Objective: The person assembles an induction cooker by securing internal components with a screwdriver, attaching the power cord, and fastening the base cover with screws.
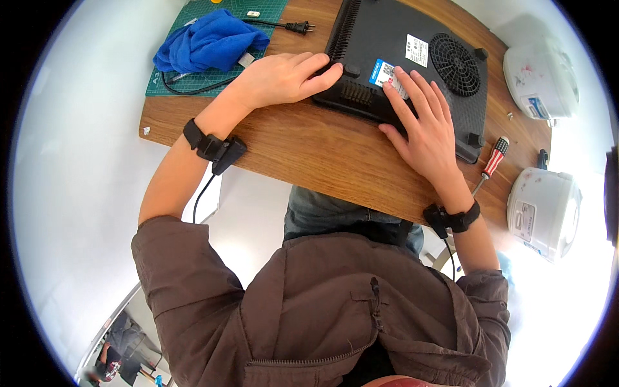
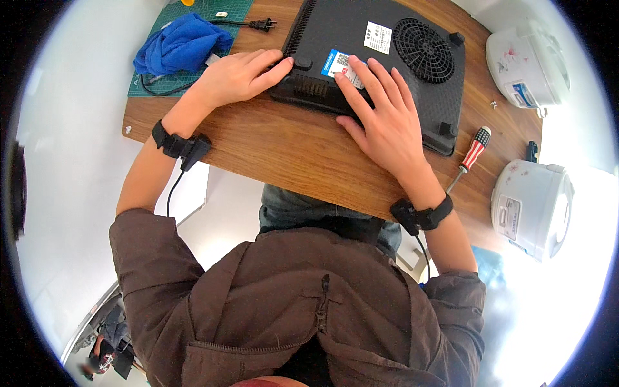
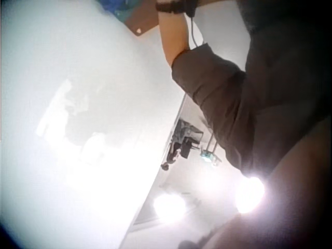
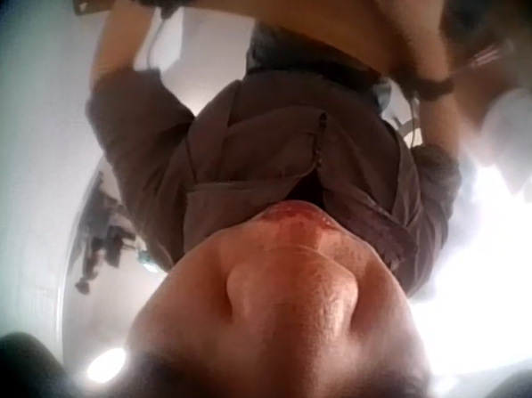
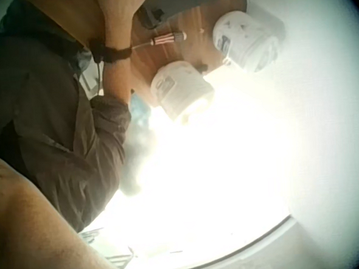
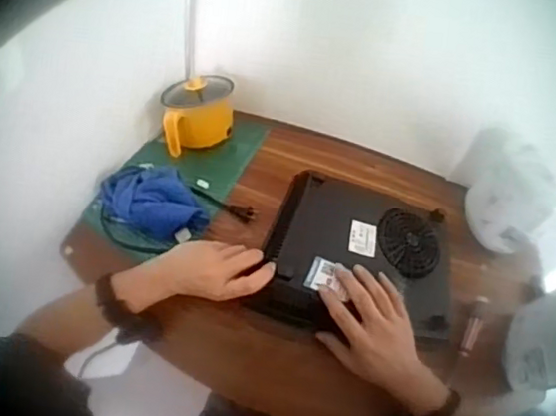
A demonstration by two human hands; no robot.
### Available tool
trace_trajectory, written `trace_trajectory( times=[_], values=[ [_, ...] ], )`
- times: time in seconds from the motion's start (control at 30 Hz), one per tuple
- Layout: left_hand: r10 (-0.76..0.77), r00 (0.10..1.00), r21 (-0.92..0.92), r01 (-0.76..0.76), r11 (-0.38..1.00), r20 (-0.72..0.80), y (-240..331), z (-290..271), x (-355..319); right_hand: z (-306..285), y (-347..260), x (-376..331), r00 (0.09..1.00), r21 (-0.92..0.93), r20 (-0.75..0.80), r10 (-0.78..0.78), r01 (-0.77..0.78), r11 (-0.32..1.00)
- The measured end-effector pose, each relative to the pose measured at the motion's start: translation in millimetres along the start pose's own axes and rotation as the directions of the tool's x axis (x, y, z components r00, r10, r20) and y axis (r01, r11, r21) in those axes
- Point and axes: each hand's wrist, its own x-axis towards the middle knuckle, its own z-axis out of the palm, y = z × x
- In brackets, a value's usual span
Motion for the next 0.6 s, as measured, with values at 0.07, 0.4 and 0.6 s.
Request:
trace_trajectory(
  times=[0.07, 0.4, 0.6],
  values=[
    [-0.023, 0.998, -0.043, 0.026, 0.999, 0.059, 2, -4, 0, 2, -1, 3, 1.0, -0.016, -0.001, 0.004, -0.004, 1.0],
    [-0.251, 0.914, -0.306, 0.349, 0.886, 0.318, 8, -17, 2, 10, 2, 1, 1.0, -0.036, 0.01, 0.008, -0.008, 0.999],
    [-0.459, 0.842, -0.561, 0.534, 0.632, 0.284, 1, -14, 6, 8, 1, 3, 0.999, -0.028, 0.027, 0.026, -0.025, 0.999]
  ],
)
